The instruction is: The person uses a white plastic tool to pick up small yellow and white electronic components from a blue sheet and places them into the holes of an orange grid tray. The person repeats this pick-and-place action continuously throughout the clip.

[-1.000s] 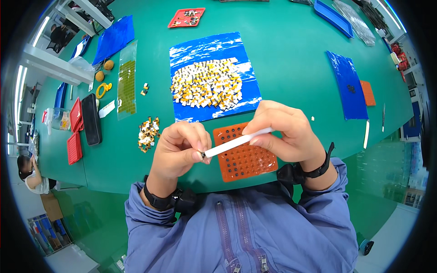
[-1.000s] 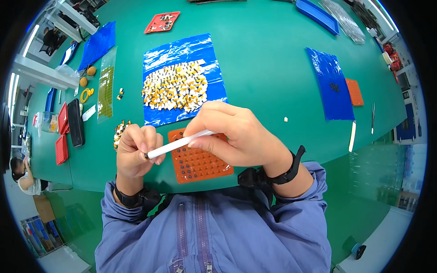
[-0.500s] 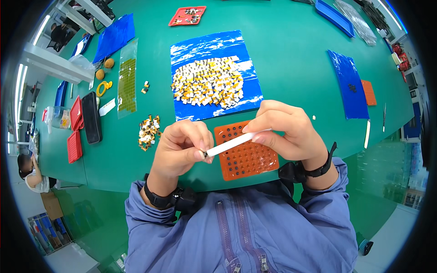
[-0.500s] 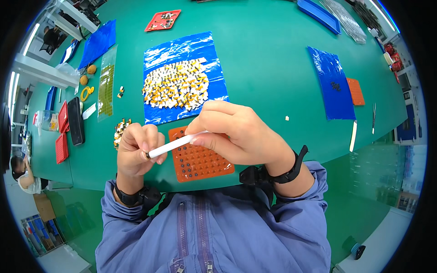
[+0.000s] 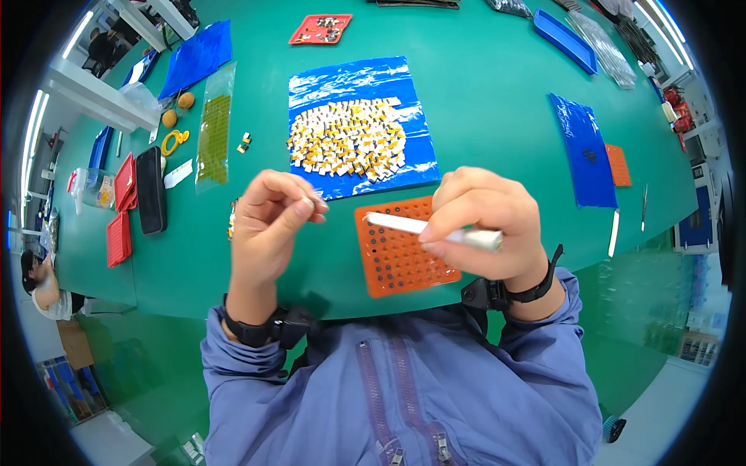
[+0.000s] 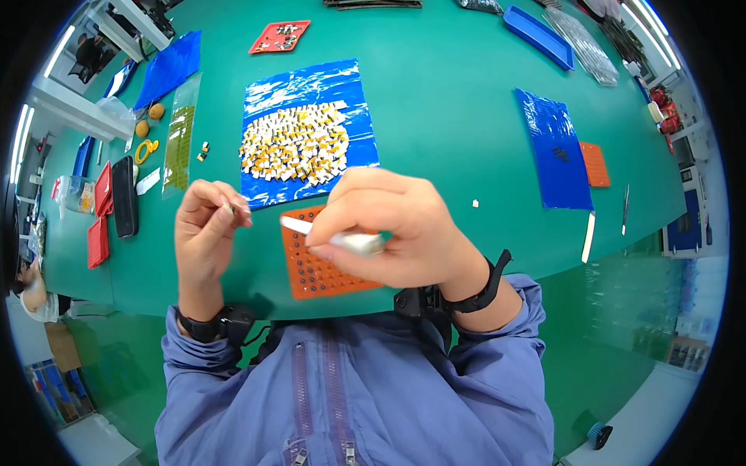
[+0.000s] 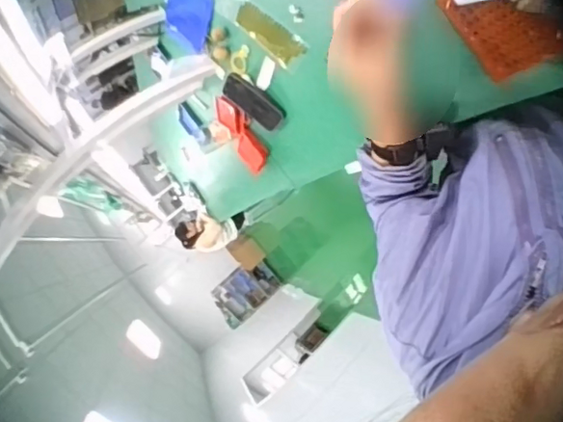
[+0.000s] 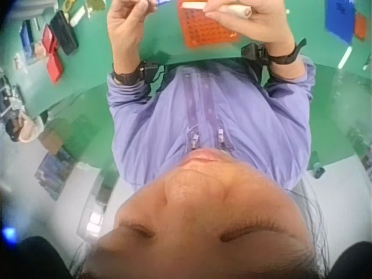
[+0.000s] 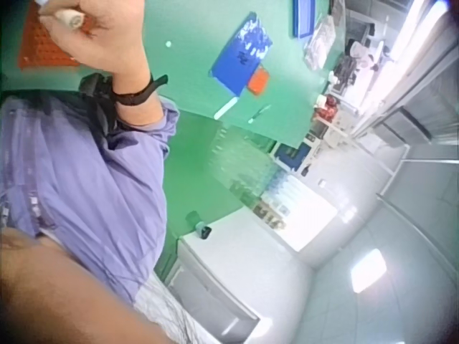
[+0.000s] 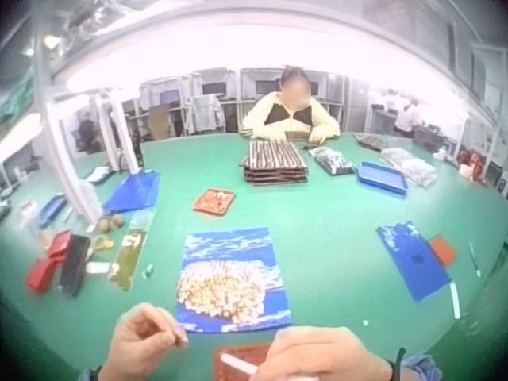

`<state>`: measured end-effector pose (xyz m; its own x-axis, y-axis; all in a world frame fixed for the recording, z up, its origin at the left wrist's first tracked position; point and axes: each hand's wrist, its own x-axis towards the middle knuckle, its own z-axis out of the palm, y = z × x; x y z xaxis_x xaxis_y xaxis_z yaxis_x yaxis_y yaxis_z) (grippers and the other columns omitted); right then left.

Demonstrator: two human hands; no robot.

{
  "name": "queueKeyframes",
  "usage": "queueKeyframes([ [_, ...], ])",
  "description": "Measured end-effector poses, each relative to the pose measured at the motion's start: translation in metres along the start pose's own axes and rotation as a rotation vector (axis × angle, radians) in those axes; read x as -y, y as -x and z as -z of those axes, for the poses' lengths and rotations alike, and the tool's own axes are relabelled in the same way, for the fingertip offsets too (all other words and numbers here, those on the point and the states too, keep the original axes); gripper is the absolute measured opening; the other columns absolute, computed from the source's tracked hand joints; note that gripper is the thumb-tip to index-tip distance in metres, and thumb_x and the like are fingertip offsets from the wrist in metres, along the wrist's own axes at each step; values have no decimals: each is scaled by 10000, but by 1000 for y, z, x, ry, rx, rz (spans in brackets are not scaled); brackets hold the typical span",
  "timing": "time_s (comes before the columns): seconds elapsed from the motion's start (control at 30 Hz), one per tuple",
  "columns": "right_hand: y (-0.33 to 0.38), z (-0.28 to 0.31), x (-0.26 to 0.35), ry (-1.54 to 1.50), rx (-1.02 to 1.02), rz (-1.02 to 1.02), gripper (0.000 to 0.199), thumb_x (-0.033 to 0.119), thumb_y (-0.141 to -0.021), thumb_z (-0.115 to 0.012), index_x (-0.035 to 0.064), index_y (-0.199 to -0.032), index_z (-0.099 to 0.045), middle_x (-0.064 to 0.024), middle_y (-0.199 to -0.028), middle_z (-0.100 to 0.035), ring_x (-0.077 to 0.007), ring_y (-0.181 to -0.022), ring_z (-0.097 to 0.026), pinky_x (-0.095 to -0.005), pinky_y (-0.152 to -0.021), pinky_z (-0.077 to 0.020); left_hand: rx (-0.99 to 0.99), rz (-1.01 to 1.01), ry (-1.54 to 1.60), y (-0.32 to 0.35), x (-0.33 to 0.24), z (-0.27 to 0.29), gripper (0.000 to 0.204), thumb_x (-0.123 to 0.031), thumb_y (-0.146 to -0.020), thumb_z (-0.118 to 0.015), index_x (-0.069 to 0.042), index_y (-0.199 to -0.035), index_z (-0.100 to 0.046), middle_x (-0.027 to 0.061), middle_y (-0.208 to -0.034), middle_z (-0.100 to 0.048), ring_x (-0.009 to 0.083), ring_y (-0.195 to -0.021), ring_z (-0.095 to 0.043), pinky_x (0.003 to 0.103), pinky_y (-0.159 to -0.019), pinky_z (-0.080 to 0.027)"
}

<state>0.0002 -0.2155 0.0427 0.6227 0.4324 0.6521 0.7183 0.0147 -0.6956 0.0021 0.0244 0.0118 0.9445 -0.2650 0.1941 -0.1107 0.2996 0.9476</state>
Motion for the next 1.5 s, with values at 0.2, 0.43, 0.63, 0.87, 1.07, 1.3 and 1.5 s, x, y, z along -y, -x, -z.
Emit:
queueKeyframes([
  [0.2,3,-17,18,56,109,2,156,85,-705,-682,26,-735,-540,-53,-660,-543,-174,-532,-515,-272,-453,-407,-99,-104,-1112,9,-27,38,62,-2,-737,-614,17,-778,-572,85,-722,-583,148,-645,-574,248,-595,-449],
  [0.43,7,-23,17,85,123,54,174,110,-704,-690,28,-738,-540,-43,-627,-513,-178,-529,-515,-279,-452,-410,71,-101,-1415,13,-30,47,194,-53,-722,-625,-14,-909,-586,122,-918,-574,268,-852,-560,340,-734,-445],
  [0.63,10,-17,12,4,43,-20,194,97,-656,-738,55,-702,-554,-31,-607,-550,-142,-490,-515,-249,-447,-409,439,-119,-1435,9,-3,14,432,-88,-744,-615,-15,-1150,-483,160,-1203,-463,305,-1098,-455,377,-919,-374],
  [0.87,9,12,9,-165,-238,-111,135,9,-685,-701,15,-697,-567,-52,-677,-597,-95,-558,-541,-217,-485,-412,556,-41,-1559,12,-3,15,483,-149,-774,-599,11,-1200,-436,163,-1275,-411,316,-1149,-412,386,-964,-333],
  [1.07,14,16,8,-168,-202,-103,111,-20,-701,-676,-4,-705,-566,-71,-704,-597,-99,-572,-541,-209,-493,-404,528,34,-1513,15,-13,17,433,-158,-772,-602,2,-1157,-485,157,-1219,-457,311,-1112,-441,389,-945,-348],
  [1.3,13,15,8,-264,-274,-116,87,-53,-715,-645,-19,-720,-565,-81,-732,-596,-102,-611,-540,-215,-533,-417,572,10,-1504,-8,-19,11,263,-126,-758,-606,-18,-995,-575,127,-988,-528,285,-946,-505,373,-809,-404],
  [1.5,13,17,8,-308,-266,-168,79,-64,-722,-632,-22,-736,-566,-82,-747,-596,-107,-652,-536,-213,-564,-418,446,-101,-1327,-43,9,-3,164,-121,-727,-639,-49,-856,-568,100,-859,-514,277,-842,-510,363,-713,-419],
])
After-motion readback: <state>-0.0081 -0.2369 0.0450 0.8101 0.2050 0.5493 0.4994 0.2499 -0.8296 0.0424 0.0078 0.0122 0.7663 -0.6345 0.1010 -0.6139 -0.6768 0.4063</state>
